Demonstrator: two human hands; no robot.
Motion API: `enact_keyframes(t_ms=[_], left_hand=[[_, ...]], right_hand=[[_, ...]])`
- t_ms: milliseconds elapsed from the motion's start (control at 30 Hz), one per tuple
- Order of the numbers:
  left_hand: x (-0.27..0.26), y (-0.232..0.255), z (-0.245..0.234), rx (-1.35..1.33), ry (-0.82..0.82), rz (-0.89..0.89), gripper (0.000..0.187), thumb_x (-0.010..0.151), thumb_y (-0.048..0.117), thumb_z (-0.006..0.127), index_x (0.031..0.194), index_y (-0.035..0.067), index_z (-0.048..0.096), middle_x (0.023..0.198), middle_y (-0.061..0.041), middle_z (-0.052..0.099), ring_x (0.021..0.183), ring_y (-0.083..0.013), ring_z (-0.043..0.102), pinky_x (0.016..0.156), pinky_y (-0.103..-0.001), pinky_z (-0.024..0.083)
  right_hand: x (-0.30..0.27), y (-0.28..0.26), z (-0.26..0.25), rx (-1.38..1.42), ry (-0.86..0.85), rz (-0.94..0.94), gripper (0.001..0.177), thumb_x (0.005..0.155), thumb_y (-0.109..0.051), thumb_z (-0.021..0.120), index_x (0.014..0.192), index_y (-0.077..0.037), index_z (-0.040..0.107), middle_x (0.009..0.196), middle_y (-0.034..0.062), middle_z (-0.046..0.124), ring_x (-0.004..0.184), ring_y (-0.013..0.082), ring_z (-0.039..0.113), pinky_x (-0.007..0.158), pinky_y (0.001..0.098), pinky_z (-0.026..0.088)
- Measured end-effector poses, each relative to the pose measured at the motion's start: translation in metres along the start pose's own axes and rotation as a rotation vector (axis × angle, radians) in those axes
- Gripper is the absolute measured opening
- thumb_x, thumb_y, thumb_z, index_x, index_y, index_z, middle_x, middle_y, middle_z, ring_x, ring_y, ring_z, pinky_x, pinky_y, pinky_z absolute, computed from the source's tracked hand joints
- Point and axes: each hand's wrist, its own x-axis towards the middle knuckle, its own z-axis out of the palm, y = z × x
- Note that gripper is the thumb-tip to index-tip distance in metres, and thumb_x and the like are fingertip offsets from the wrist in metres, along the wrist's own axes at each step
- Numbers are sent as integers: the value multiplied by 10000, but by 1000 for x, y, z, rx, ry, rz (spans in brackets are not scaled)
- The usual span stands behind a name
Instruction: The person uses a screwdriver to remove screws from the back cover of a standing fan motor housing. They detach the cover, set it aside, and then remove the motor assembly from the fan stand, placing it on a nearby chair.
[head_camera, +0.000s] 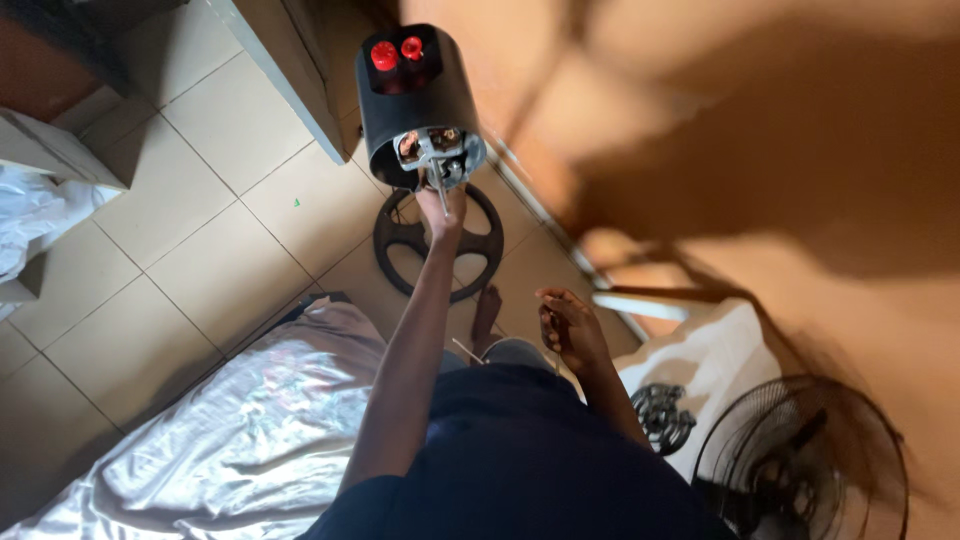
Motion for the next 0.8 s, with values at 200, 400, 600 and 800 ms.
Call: enact_keyframes(t_ms=[200, 400, 600, 800], left_hand=[[19, 18, -23, -113, -172, -138, 369, 844, -73, 706, 1203, -16, 648, 1104, -47, 689, 965, -169, 625, 786, -312, 512], [45, 81, -60, -63, -511, -71, 425, 846, -112, 777, 1235, 9, 655, 1149, -71, 700, 1043, -176, 667, 883, -348, 577], [25, 99, -45, -236, -484, -247, 575, 813, -90, 671, 1347, 93, 564, 1179, -19, 664, 1048, -150, 625, 860, -326, 542], [39, 92, -37, 27, -843, -234, 514, 788, -132, 657, 1289, -19, 670, 1173, -52, 715, 1083, -167, 637, 921, -320, 553]], right_hand=[[29, -57, 0, -81, -48, -37, 173, 984, -183, 601, 1103, -61, 630, 714, 17, 573, 454, 76, 444, 368, 220, 336], [68, -115, -2, -248, 54, -103, 147, 964, -212, 640, 1046, -103, 693, 709, 2, 601, 446, 62, 460, 377, 205, 347], [118, -188, 42, -551, 35, -373, 231, 943, -123, 661, 1166, -67, 647, 938, 11, 669, 672, 57, 647, 415, 206, 363], [114, -217, 54, -744, -97, -415, 742, 818, -32, 704, 1521, -125, 484, 1156, 95, 569, 767, 125, 534, 516, 236, 409]])
